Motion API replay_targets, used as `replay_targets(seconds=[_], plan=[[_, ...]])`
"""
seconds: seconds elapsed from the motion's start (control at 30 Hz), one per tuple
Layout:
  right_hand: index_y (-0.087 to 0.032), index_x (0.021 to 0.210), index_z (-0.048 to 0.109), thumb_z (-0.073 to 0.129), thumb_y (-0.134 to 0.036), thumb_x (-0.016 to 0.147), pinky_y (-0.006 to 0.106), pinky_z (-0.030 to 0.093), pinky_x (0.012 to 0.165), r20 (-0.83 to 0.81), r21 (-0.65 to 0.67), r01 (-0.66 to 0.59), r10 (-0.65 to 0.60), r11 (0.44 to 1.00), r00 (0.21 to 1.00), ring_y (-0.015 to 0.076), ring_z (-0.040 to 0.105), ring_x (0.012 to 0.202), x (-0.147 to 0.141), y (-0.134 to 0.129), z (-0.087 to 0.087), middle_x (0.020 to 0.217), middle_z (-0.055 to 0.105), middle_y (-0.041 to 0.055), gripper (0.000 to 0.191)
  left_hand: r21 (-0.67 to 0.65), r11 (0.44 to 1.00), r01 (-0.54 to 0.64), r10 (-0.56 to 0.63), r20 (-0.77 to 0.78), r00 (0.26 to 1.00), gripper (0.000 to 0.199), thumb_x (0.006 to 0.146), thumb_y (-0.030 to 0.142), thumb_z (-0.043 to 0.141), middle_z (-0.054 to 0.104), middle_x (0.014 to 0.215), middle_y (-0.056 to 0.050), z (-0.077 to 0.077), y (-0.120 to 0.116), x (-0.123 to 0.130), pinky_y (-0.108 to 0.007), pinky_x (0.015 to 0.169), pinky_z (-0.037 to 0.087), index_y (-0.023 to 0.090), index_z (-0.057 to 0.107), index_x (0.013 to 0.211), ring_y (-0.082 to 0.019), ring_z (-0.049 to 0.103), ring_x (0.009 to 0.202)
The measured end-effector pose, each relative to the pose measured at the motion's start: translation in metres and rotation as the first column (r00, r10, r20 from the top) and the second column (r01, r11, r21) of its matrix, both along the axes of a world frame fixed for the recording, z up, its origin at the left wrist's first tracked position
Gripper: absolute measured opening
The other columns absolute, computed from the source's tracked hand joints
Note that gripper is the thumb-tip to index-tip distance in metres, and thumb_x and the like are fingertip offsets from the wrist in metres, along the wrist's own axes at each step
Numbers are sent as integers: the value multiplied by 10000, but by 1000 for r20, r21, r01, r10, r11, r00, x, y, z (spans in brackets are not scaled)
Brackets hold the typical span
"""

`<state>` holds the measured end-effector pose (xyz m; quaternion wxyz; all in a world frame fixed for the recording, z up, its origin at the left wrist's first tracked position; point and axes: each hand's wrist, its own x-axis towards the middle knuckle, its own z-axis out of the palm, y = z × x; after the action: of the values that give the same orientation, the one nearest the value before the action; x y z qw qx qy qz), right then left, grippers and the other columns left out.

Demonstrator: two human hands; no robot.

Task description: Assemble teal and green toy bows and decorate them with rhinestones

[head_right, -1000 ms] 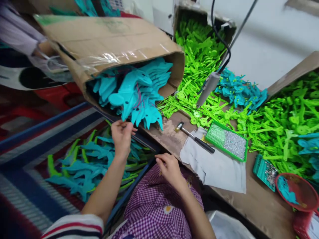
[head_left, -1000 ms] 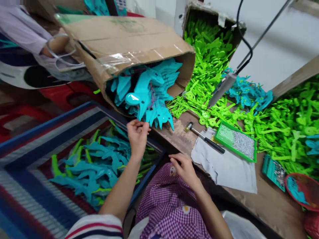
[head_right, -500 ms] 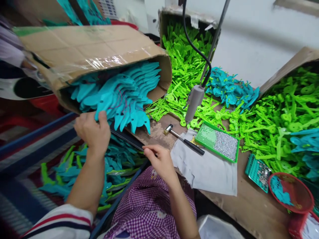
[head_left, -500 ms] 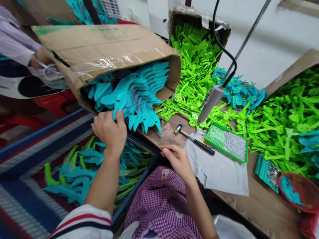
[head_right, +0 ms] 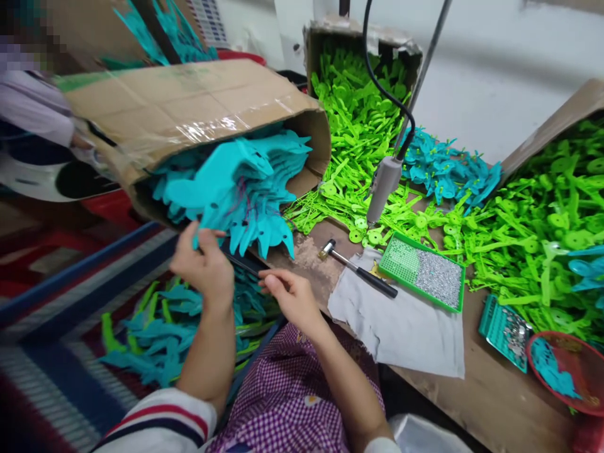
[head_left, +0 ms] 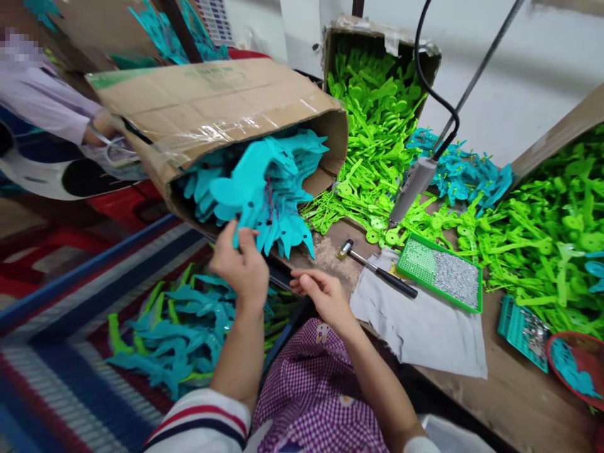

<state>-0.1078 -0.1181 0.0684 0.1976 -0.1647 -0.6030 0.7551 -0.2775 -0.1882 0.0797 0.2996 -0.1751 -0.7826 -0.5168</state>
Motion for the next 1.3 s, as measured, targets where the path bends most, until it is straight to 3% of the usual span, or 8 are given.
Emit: replay_targets(seconds=[0.27,0.53,0.67,0.73,0.83,1.03,1.17,1.3], plan=[[-224,1366,496,615,-657,833,336,531,974,-62,-122,152,-161,981,985,206,627,1191,-39,23,18,1386,599,93,696,-109,940,324,-330,-40,943,441,970,454,515,739,1012,-153,-84,3,53,-430,942,449,176,634,1292,-290,681,958],[-245,1271,528,749,-533,722,298,525,785,-137,-118,247,-262,962,955,179,629,852,7,36,12,1010,659,34,658,-209,715,667,-668,77,740,349,880,347,668,680,1185,-131,-125,-17,91,-480,975,481,280,689,1222,-305,651,1080],[-229,1302,556,730,-657,631,286,439,575,-65,-152,186,-197,971,978,155,522,650,76,39,4,869,619,33,815,101,600,794,-748,425,511,487,914,449,615,583,1356,-124,-114,-10,92,-486,1069,450,287,570,1372,-293,591,1221],[-224,1295,574,725,-714,580,283,375,507,-45,-195,94,-105,976,993,145,464,575,97,34,-1,787,585,23,879,450,526,721,-789,574,218,561,946,530,535,572,1376,-135,-95,11,92,-477,1028,483,283,471,1444,-272,641,1149],[-223,1279,596,731,-744,512,298,372,503,-66,-208,41,-56,977,996,153,460,555,100,23,-9,747,574,21,937,824,377,422,-846,492,-206,666,906,660,502,585,1366,-166,-54,59,94,-475,946,532,252,457,1430,-288,665,1113],[-194,1246,633,639,-755,523,279,373,413,-168,-333,-37,-20,942,986,116,406,452,122,19,-29,672,561,4,915,881,138,453,-955,240,-176,525,828,555,670,657,1270,-114,5,104,103,-421,982,515,203,633,1216,-297,613,1202],[-203,1139,650,475,-844,583,231,273,310,-198,-549,-120,11,828,980,77,286,318,168,18,-62,510,499,-48,866,848,92,522,-865,327,-380,583,838,668,612,686,1195,-110,-11,82,123,-412,916,542,216,636,1205,-298,649,1132],[-174,1033,670,312,-847,701,223,265,319,-101,-658,54,-159,751,982,77,214,314,175,15,-87,415,435,-63,830,789,149,597,-849,411,-332,539,768,466,792,714,992,-54,-34,80,157,-355,789,555,229,572,1199,-226,699,883]])
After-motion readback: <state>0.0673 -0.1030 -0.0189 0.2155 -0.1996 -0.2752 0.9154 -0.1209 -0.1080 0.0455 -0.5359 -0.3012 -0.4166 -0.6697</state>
